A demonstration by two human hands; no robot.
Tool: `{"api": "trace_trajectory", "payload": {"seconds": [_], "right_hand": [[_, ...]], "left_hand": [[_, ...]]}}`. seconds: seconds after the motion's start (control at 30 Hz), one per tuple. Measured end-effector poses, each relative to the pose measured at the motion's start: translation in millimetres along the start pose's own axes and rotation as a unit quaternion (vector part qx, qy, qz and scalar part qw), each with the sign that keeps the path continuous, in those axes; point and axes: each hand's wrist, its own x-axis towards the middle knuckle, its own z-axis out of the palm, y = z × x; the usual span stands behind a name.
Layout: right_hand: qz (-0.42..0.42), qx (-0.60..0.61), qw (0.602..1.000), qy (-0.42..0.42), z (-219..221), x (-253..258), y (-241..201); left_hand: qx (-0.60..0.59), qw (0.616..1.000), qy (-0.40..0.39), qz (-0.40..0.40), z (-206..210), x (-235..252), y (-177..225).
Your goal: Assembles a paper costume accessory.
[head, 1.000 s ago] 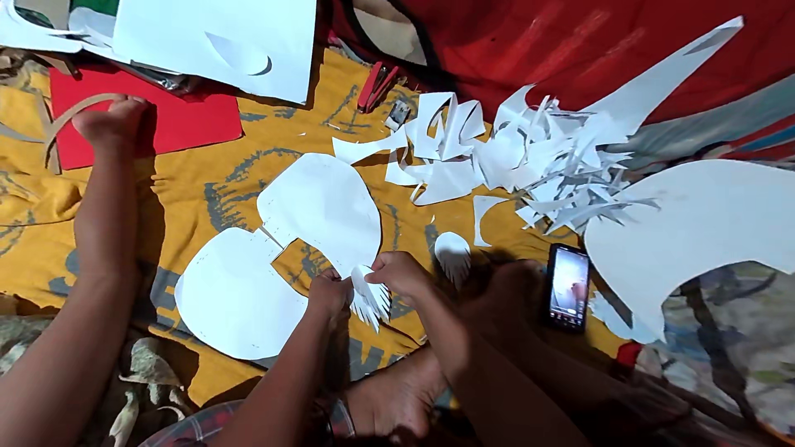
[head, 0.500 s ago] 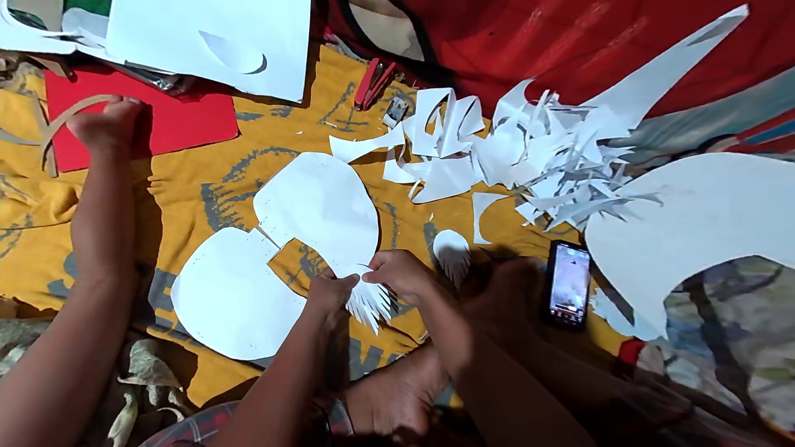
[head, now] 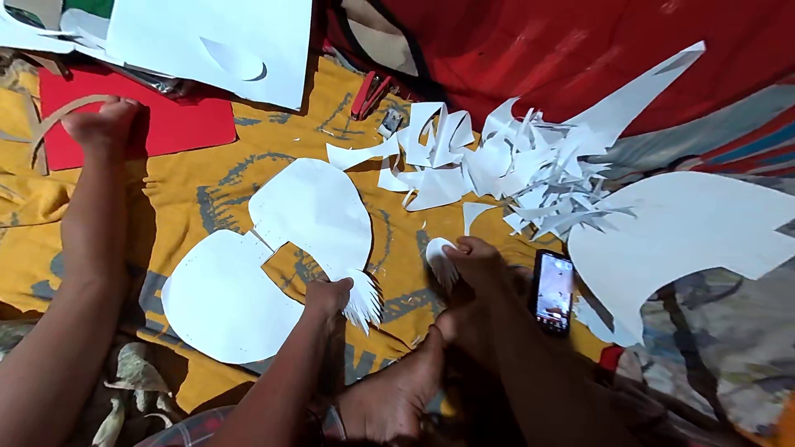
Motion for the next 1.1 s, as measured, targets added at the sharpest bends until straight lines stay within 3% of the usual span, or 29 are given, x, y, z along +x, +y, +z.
{"api": "trace_trajectory", "payload": {"seconds": [0.1, 0.2, 0.23, 0.3, 0.37, 0.43, 0.67, 1.1], "right_hand": [[-0.024, -0.011, 0.999, 0.034, 13, -7, -9], [-0.058, 0.113, 0.988, 0.084, 19, -17, -26], [-0.060, 0.165, 0.983, 0.049, 20, -21, -33], [-0.056, 0.239, 0.964, -0.104, 25, -33, -49], [-0.033, 0.220, 0.944, -0.244, 33, -38, -70], [-0.011, 0.167, 0.944, -0.285, 51, -34, -79], [0.001, 0.135, 0.969, -0.209, 82, -36, -83], [0.046, 0.215, 0.957, -0.190, 93, -42, -87]], "left_hand": [[0.006, 1.000, 0.008, 0.002, 0, -1, 0], [0.007, 1.000, 0.012, 0.001, 1, -2, 1], [0.009, 1.000, 0.012, -0.001, 0, -2, 1], [0.024, 1.000, 0.012, -0.003, -1, -2, 1], [0.040, 0.999, 0.015, -0.002, 0, -3, 2], [0.051, 0.998, 0.022, -0.003, 1, -4, 3], [0.041, 0.999, 0.015, -0.004, 0, -3, 2], [0.017, 1.000, -0.021, -0.004, -5, -1, 1]]}}
